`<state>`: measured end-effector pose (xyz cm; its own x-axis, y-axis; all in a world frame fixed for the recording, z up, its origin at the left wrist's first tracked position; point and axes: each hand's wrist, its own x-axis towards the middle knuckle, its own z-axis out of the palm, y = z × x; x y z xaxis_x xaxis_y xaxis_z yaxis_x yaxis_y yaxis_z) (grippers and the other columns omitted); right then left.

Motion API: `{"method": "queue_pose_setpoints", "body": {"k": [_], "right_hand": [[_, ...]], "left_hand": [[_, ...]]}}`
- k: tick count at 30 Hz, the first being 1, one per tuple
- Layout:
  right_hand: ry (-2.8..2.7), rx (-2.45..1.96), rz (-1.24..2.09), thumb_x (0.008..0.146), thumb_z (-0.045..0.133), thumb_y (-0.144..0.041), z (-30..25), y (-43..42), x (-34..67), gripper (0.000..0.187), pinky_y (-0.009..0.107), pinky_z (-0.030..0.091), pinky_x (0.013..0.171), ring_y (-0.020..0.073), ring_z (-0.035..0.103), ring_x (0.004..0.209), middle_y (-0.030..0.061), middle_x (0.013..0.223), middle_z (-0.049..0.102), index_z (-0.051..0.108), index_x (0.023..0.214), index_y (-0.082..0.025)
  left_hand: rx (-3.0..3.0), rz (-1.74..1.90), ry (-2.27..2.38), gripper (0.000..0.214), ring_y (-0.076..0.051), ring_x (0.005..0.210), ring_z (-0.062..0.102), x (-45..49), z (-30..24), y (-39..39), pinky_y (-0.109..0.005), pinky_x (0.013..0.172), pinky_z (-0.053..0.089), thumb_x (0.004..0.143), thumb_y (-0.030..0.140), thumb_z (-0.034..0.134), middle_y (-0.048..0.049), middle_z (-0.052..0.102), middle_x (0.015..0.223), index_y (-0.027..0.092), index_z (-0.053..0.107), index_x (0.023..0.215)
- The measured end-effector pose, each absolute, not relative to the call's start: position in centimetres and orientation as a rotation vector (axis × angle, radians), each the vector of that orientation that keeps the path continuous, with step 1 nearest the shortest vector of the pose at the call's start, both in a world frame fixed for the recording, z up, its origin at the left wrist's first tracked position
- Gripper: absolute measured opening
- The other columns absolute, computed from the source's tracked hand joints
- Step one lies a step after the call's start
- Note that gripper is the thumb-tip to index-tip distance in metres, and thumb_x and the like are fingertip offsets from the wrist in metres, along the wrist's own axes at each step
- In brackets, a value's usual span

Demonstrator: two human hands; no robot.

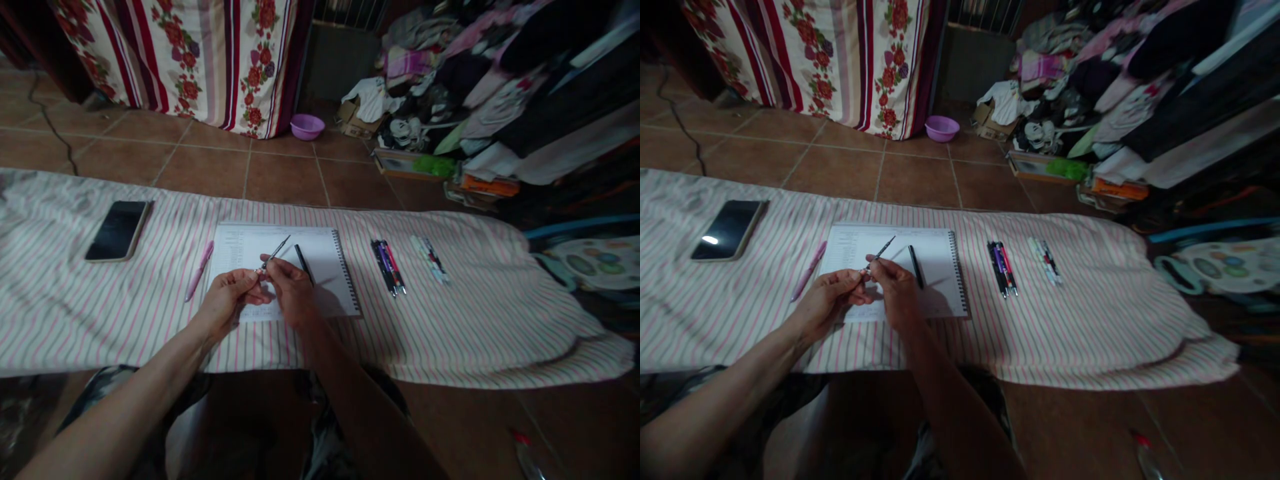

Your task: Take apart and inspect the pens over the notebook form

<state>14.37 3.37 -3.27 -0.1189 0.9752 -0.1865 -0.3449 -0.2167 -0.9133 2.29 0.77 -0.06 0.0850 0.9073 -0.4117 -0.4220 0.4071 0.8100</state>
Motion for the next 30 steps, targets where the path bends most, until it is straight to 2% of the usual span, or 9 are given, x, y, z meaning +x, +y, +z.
{"method": "queue_pose_setpoints", "body": {"k": [5, 11, 16, 18, 20, 23, 26, 30], "right_hand": [[-0.949, -1.132, 1.466, 0.067, 0.068, -0.034, -2.4, 3.3, 14.5, 0.018, 0.027, 0.044, 0.071, 0.0131, 0.056, 0.071, 0.0009, 0.075, 0.067, 0.072, 0.076, -0.019], [-0.964, -1.283, 1.35, 0.066, 0.068, -0.036, -1.8, 3.0, 13.8, 0.018, 0.026, 0.043, 0.063, 0.0124, 0.055, 0.063, -0.0017, 0.063, 0.064, 0.068, 0.067, -0.019], [-1.305, -1.258, 1.191, 0.071, 0.065, -0.039, -1.8, 4.0, 15.6, 0.025, 0.027, 0.044, 0.061, 0.0147, 0.057, 0.064, 0.0011, 0.075, 0.068, 0.07, 0.086, -0.02], [-1.411, -1.373, 0.918, 0.073, 0.064, -0.037, -1.5, 4.6, 17.3, 0.023, 0.029, 0.044, 0.064, 0.0158, 0.057, 0.066, 0.0021, 0.074, 0.066, 0.069, 0.089, -0.021], [-1.573, -1.545, 0.594, 0.077, 0.061, -0.034, -1.4, 5.0, 19.0, 0.015, 0.031, 0.043, 0.071, 0.0174, 0.057, 0.071, 0.0052, 0.08, 0.065, 0.066, 0.08, -0.02], [-1.789, -1.803, 0.307, 0.074, 0.067, -0.036, -1.8, 5.0, 20.6, 0.02, 0.033, 0.041, 0.072, 0.0221, 0.057, 0.08, 0.0084, 0.084, 0.063, 0.063, 0.083, -0.018], [-1.94, -1.866, 0.22, 0.078, 0.063, -0.031, -2.6, 4.7, 21.1, 0.015, 0.033, 0.041, 0.07, 0.0237, 0.057, 0.084, 0.0098, 0.089, 0.062, 0.062, 0.087, -0.019], [-1.866, -1.692, 0.281, 0.083, 0.053, -0.026, -2.8, 4.8, 21.5, 0.012, 0.032, 0.041, 0.074, 0.0214, 0.058, 0.082, 0.0088, 0.086, 0.063, 0.062, 0.084, -0.019]], "left_hand": [[0.604, 1.059, 1.087, 0.029, -0.013, 0.053, 0.063, 2.3, 0.0, 0.7, -0.02, 0.056, 0.049, 0.06, 0.035, 0.079, -0.0027, 0.064, 0.054, 0.011, 0.064, 0.067], [0.69, 1.134, 1.135, 0.03, -0.011, 0.052, 0.062, 2.8, 0.0, 0.3, -0.021, 0.057, 0.049, 0.059, 0.036, 0.079, -0.0005, 0.063, 0.054, 0.012, 0.063, 0.068], [0.598, 1.148, 1.151, 0.025, -0.014, 0.056, 0.064, 2.5, 0.1, 0.6, -0.022, 0.055, 0.049, 0.062, 0.031, 0.077, -0.0007, 0.062, 0.056, 0.011, 0.062, 0.068], [0.584, 1.16, 1.196, 0.024, -0.015, 0.055, 0.064, 2.2, 0.2, 0.8, -0.023, 0.054, 0.048, 0.064, 0.03, 0.075, -0.0001, 0.06, 0.053, 0.011, 0.062, 0.069], [0.588, 1.167, 1.232, 0.023, -0.014, 0.052, 0.063, 2.0, 0.3, 0.9, -0.023, 0.053, 0.049, 0.064, 0.03, 0.075, 0.0004, 0.06, 0.052, 0.011, 0.062, 0.07], [0.588, 1.169, 1.256, 0.023, -0.013, 0.05, 0.061, 2.0, 0.4, 1.0, -0.023, 0.053, 0.049, 0.063, 0.029, 0.076, 0.0001, 0.06, 0.052, 0.012, 0.061, 0.069], [0.568, 1.168, 1.267, 0.023, -0.012, 0.049, 0.061, 2.1, 0.4, 1.0, -0.023, 0.053, 0.049, 0.064, 0.027, 0.076, 0.0001, 0.061, 0.051, 0.011, 0.061, 0.071], [0.556, 1.181, 1.271, 0.023, -0.012, 0.05, 0.061, 2.0, 0.5, 0.9, -0.023, 0.055, 0.05, 0.063, 0.027, 0.076, 0.0008, 0.061, 0.052, 0.012, 0.06, 0.071]]}}
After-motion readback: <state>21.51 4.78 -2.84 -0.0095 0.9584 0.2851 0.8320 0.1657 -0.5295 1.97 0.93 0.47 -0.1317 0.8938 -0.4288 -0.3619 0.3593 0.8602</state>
